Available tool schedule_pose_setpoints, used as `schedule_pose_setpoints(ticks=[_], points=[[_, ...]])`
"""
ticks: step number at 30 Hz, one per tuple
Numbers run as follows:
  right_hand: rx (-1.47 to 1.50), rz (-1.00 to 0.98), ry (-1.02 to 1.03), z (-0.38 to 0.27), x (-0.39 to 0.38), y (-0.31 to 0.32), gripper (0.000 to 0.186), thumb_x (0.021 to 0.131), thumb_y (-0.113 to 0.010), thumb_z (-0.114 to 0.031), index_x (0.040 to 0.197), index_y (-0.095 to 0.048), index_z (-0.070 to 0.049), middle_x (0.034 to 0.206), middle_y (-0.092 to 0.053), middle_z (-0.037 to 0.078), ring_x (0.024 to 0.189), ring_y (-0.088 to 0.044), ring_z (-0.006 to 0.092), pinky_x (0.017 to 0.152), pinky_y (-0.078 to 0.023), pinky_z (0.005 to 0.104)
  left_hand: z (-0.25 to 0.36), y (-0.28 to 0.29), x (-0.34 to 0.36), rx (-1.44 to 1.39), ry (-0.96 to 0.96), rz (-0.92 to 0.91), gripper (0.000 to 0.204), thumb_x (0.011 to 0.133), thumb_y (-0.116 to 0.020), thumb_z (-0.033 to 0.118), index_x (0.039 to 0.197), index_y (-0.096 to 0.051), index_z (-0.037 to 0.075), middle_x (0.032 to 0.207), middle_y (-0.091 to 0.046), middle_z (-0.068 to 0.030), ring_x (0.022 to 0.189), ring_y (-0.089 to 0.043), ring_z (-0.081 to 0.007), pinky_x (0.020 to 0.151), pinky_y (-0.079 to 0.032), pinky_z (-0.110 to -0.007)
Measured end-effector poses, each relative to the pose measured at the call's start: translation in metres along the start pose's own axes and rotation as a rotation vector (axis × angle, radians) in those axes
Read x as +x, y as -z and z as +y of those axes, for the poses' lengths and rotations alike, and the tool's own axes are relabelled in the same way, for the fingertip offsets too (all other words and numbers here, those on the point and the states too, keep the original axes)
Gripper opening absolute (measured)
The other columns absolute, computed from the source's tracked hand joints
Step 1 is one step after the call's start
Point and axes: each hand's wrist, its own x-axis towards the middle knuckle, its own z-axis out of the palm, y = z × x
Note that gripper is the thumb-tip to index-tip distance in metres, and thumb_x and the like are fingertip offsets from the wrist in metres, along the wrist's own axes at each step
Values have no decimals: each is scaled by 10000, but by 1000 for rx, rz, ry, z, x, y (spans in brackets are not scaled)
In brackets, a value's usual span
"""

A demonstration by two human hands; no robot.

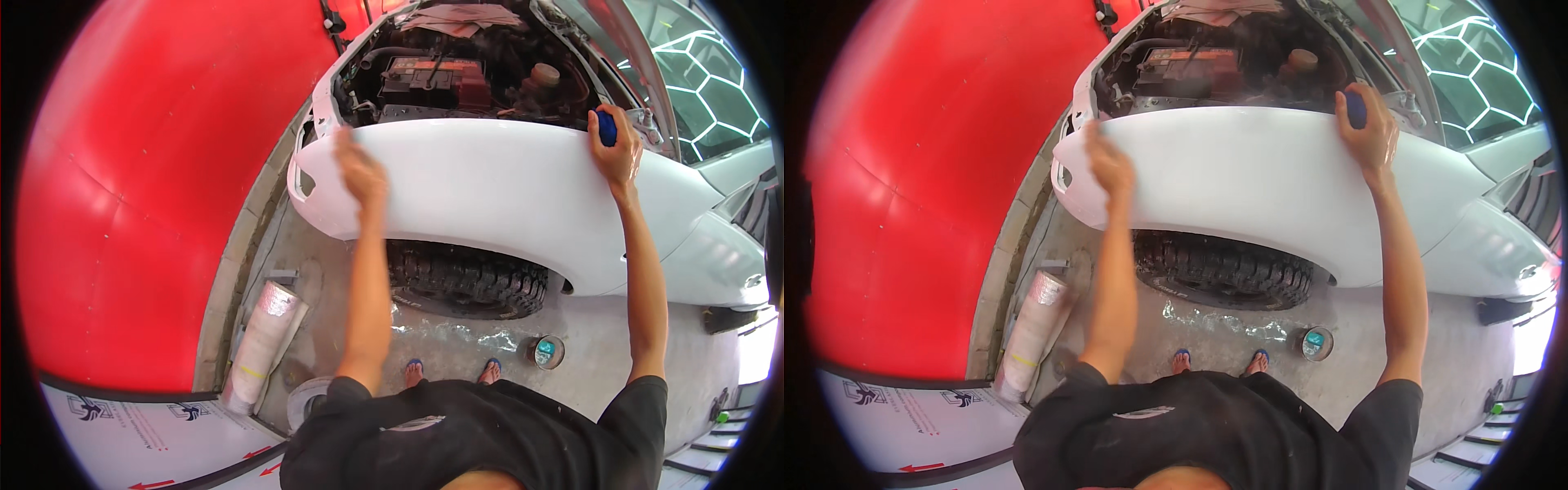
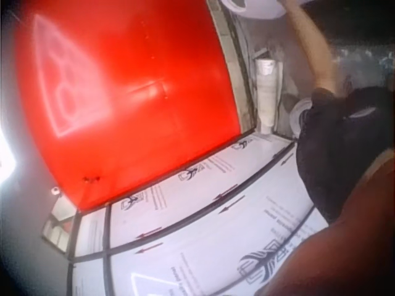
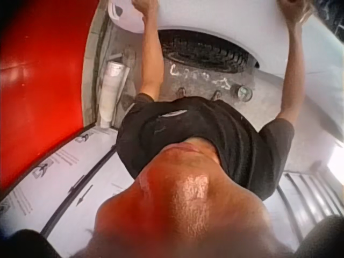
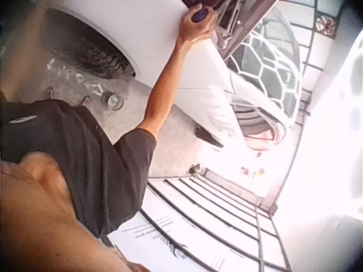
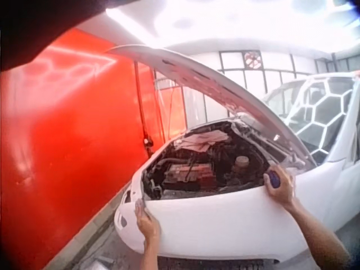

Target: Sanding the fender of a white car using a sanding block and water for body preparation.

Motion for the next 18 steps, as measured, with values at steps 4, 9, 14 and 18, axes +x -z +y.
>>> schedule_pose_setpoints(ticks=[4,9,14,18], points=[[-16,-23,-35,0,-2,0,208,888,-737,-239,1019,-683,-86,986,-717,95,845,-708,314,734,-549,369,-23,6,22,48,431,80,393,1020,-433,144,1359,-515,-37,1399,-523,-265,1355,-458,-387,1153,-344,-430],[2,-39,-33,1,-2,-1,208,892,-734,-232,1021,-681,-77,977,-715,96,848,-709,305,737,-544,358,-13,-1,-13,52,-352,-73,435,1028,-427,154,1428,-480,-10,1482,-470,-220,1431,-386,-350,1199,-256,-479],[-27,-47,-58,-1,-1,0,197,890,-735,-221,1012,-680,-76,969,-715,95,841,-708,298,739,-545,351,-75,13,34,238,553,-112,422,1045,-394,185,1389,-488,-40,1395,-545,-255,1285,-534,-401,1121,-383,-434],[-24,-28,-33,-1,-2,-2,189,889,-734,-219,1001,-680,-77,955,-717,95,836,-709,298,736,-546,350,-57,7,6,-75,49,136,425,1030,-417,144,1399,-486,-54,1438,-498,-273,1400,-420,-393,1186,-291,-435]])
